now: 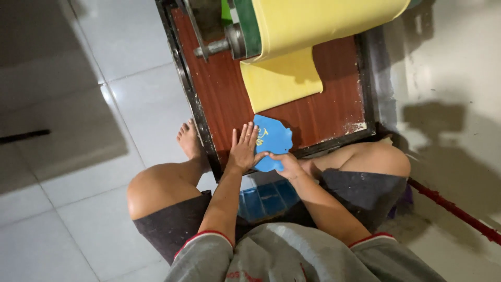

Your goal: Rolling dough into thin sheets using a machine and then folding the sheets by hand into stacks.

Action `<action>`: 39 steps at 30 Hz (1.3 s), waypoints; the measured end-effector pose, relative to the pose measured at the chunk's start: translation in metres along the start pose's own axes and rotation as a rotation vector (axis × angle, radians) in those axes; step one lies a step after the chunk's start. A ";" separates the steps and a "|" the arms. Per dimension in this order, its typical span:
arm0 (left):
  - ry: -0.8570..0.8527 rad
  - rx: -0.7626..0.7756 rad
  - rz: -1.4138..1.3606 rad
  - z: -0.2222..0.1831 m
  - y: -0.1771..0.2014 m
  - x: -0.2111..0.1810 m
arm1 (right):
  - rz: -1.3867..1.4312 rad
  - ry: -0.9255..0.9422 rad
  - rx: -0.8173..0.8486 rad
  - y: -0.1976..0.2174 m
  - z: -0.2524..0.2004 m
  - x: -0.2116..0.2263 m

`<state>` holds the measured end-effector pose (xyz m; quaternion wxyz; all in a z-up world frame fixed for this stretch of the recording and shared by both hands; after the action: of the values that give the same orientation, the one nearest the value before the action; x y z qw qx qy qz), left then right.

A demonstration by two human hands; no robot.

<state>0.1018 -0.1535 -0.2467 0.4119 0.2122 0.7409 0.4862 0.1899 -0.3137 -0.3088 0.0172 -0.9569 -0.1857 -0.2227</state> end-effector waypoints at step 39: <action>0.491 -0.164 -0.725 0.099 0.246 0.025 | -0.567 0.973 0.030 -0.045 -0.073 0.410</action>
<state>0.1472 0.0262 -0.0548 0.3829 -0.2164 0.8024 0.4034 0.4838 -0.1380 -0.0677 0.0539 -0.6563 -0.4091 -0.6317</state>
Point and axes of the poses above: each hand's wrist, its own z-axis towards the middle knuckle, its own y-axis out of the back of the hand, x = y × z, the point moved 8 cm from there along z, towards the middle knuckle, and after that the axes turned 12 degrees about -x, right-handed, at the moved point
